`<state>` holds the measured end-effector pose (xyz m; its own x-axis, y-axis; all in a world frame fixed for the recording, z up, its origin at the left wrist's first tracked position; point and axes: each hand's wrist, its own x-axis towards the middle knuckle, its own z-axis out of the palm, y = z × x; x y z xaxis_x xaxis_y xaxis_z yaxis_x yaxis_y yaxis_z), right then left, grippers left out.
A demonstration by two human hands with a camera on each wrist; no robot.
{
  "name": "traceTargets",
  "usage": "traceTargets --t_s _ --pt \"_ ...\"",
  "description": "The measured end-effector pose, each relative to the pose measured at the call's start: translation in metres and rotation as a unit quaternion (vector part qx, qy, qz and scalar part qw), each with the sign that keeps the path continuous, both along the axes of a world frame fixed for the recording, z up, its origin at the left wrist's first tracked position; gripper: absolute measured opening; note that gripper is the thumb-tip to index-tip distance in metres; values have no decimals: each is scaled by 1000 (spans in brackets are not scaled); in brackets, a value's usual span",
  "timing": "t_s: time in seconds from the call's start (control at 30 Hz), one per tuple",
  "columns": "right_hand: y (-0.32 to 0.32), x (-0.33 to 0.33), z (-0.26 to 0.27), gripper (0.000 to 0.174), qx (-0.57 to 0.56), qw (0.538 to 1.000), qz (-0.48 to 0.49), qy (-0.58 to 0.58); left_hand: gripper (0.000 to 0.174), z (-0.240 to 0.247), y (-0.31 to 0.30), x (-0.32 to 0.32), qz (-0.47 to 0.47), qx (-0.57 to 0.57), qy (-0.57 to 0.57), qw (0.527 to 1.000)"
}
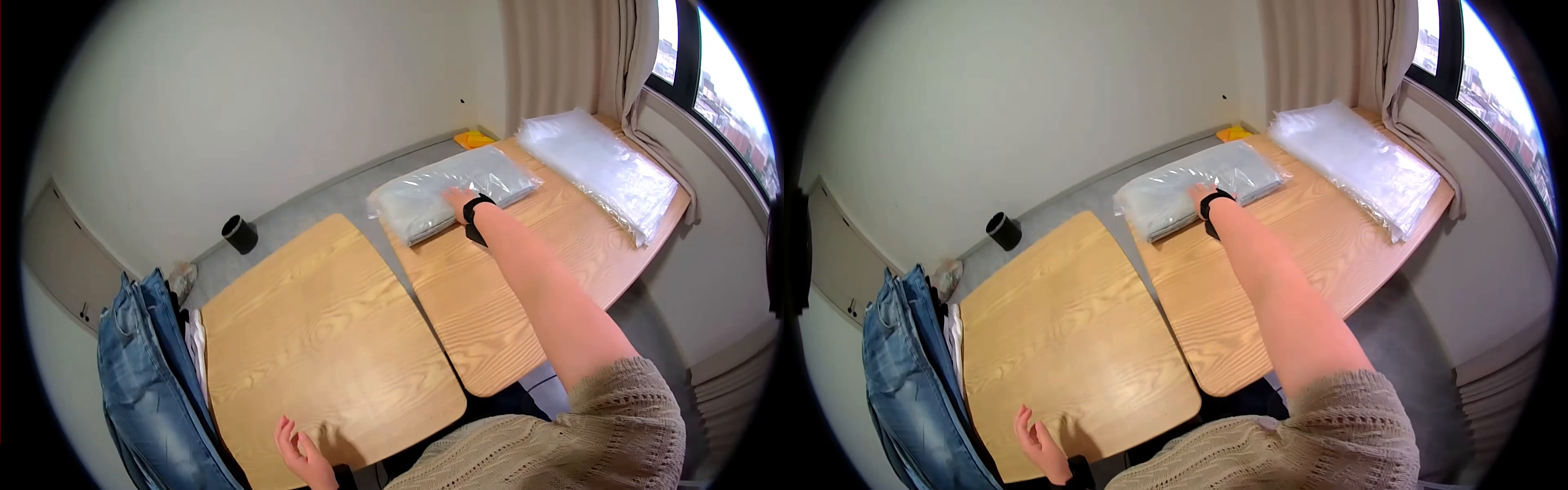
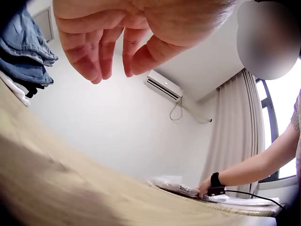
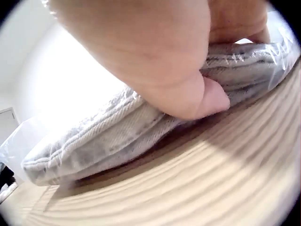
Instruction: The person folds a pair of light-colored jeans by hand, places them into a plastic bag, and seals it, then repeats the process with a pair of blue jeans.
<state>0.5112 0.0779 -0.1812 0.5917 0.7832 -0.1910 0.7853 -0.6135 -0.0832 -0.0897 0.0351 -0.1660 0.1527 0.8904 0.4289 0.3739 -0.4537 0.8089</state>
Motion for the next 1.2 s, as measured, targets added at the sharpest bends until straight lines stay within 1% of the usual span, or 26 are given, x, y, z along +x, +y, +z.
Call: traceTargets --t_s 0.13,0.2,0.23,0.27,0.33,0.37,0.4,0.47,0.5,0.57,0.63,0.67,0.7,0.73,0.77,0.8,0.83,0.87,0.93,0.97,1.0,1.03,1.07,1.13,1.17,1.2 --pt "-2 59 -15 85 -22 1000 -12 -8 28 -5 0 -15 -3 5 -35 999" --pt "-4 86 -28 91 -5 1000 -4 -27 39 10 -11 -23 22 -45 8 999" --pt "-10 80 -18 95 -11 999 -34 -20 25 11 -8 -25 16 48 72 996" --pt "-15 73 -6 95 -9 999 -34 -18 25 12 -7 -26 16 50 74 996" --pt "-18 72 -2 75 -21 997 -77 3 25 18 -10 -26 43 7 54 998" --pt "-20 72 2 99 -26 998 -53 -5 25 20 -10 -23 44 7 56 997" --pt "-22 63 7 99 -28 998 -51 -3 24 24 -9 -20 46 28 36 998" --pt "-34 25 32 95 -9 993 -115 6 24 26 -9 -17 53 43 21 997" --pt "-37 12 36 86 -7 992 -124 -17 25 24 -3 -19 42 33 -1 999" --pt "-29 11 23 80 62 985 -158 -14 31 29 6 -29 35 33 -29 998" --pt "-22 5 30 51 -61 997 -49 -13 30 42 14 -39 69 36 -64 995" --pt "-30 -19 32 47 -25 999 -9 -41 30 48 23 -50 70 40 -84 993" --pt "-31 -1 -32 41 239 964 67 -100 28 54 33 -62 92 43 -88 991" --pt "-36 -22 -25 39 337 932 132 19 25 68 37 -64 91 64 -131 985" --pt "-41 -51 -21 38 340 902 4 266 22 68 50 -81 132 83 -138 978" --pt "-39 -77 -26 33 438 711 -1 550 22 79 58 -90 169 77 -166 968" --pt "-45 -99 -26 28 425 614 -34 664 22 81 72 -108 197 83 -159 964" --pt "-53 -118 -24 24 399 506 -80 760 22 83 86 -122 222 90 -190 952" --pt "-57 -191 -5 18 422 460 -148 767 22 70 130 -174 287 153 -61 944" --pt "-57 -215 -4 17 398 453 -148 784 23 73 140 -183 323 152 -3 934" --pt "-58 -231 -5 15 377 446 -150 798 25 63 158 -205 343 147 47 927" --pt "-58 -239 -12 14 318 413 -135 843 28 58 165 -214 375 120 104 913" --pt "-54 -248 -25 14 300 387 -149 859 32 44 181 -232 370 64 139 916" --pt "-51 -273 -32 14 297 383 -147 862 36 42 172 -225 377 -80 234 893" --pt "-50 -280 -37 14 287 405 -145 856 36 38 169 -223 378 -81 231 893" --pt "-50 -284 -42 14 277 425 -143 850 36 28 166 -223 387 -114 277 872"
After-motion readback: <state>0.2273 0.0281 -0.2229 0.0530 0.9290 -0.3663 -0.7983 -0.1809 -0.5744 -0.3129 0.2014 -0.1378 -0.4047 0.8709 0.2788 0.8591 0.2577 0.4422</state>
